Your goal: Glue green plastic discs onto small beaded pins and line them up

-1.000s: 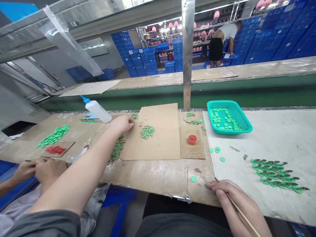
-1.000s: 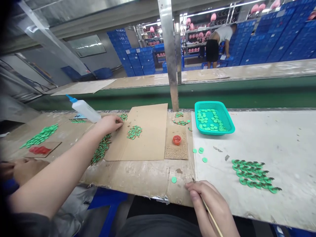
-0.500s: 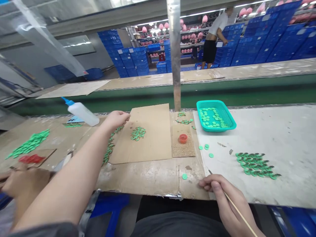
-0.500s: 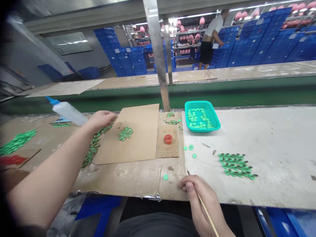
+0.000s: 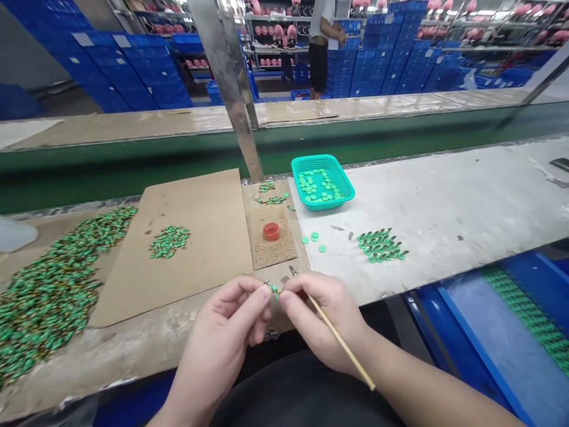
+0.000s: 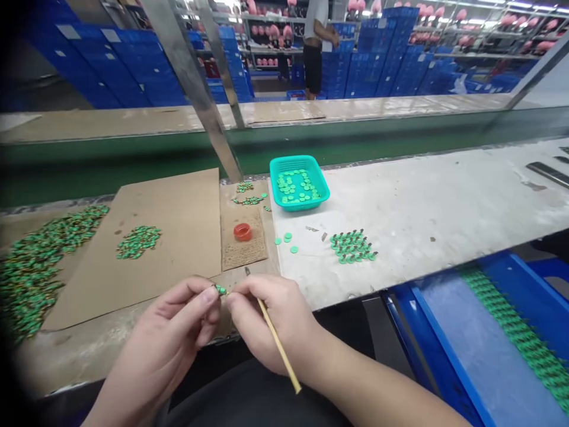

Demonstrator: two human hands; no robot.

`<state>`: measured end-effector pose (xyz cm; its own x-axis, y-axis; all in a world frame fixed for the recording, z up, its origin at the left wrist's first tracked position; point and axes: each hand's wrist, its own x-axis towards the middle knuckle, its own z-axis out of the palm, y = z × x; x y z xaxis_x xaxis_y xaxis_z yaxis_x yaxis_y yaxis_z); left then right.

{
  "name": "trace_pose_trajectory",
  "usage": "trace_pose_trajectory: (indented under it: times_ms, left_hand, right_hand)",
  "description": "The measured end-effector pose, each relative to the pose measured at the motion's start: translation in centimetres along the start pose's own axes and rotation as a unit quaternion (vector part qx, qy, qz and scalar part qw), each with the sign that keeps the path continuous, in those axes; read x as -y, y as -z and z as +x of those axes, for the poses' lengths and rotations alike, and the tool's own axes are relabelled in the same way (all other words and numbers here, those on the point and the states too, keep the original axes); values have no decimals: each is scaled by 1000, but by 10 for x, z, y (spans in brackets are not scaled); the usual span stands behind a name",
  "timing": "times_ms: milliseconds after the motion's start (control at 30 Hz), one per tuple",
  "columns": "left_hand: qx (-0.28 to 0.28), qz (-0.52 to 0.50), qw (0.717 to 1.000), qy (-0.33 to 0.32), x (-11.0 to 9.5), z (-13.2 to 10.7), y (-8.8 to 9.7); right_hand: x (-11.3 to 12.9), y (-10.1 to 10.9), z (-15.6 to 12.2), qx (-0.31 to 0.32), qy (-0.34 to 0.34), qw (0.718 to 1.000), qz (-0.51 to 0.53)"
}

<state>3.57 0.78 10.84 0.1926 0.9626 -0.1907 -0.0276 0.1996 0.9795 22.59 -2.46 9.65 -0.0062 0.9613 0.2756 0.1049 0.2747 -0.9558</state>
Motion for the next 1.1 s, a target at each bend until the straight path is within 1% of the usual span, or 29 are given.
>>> trace_pose_trajectory:
  times_ms: [67, 133, 167, 200, 267, 367, 433, 500, 567, 600, 633, 700, 767, 833, 967, 1033, 1100]
  left_hand:
    - [4, 0, 1000, -5, 7, -2, 1]
    - [14, -1, 1000, 0, 16, -7, 2]
    - [21, -1, 1000, 4, 21, -10, 2]
    - [30, 0, 1000, 8, 25, -12, 2]
    - [53, 4, 998, 18, 31, -18, 3]
    - [95, 17, 995, 39, 37, -27, 7]
    - [110, 28, 993, 34, 40, -29, 13]
    - [98, 52, 994, 1, 39, -26, 20]
    - [57, 85, 994, -43, 36, -17, 30]
    - [31, 104, 992, -60, 33, -10, 35]
    - [7, 120, 990, -71, 31, -2, 39]
    - [-21, 151, 985, -81, 27, 13, 47]
    - [-23, 173, 981, -89, 25, 24, 50]
    - [-6, 180, 979, -96, 24, 29, 50]
    - [40, 221, 969, -103, 24, 31, 47]
    - [42, 265, 953, -141, 25, 32, 47]
    - [40, 311, 930, -193, 27, 35, 47]
  right_hand:
    - [1, 6, -4, 41, -99, 990, 91]
    - [2, 13, -7, 89, -183, 964, 170]
    - [2, 16, -9, 107, -210, 953, 190]
    - [2, 19, -10, 119, -229, 946, 197]
    - [2, 23, -14, 131, -254, 940, 185]
    - [2, 25, -21, 163, -263, 938, 156]
    - [0, 25, -25, 182, -246, 944, 126]
    - [-2, 28, -27, 173, -203, 962, 68]
    - [-6, 36, -26, 139, -126, 982, -20]
    - [-8, 42, -24, 121, -87, 986, -69]
    - [-9, 49, -21, 108, -52, 986, -117]
    - [-11, 61, -13, 108, -20, 977, -183]
    - [-11, 70, -5, 112, -13, 973, -200]
    - [-10, 72, 2, 94, -1, 977, -191]
    - [-15, 62, 8, 39, 31, 984, -173]
    - [-23, 54, 9, -1, 74, 985, -157]
    - [-32, 47, 9, -49, 150, 976, -150]
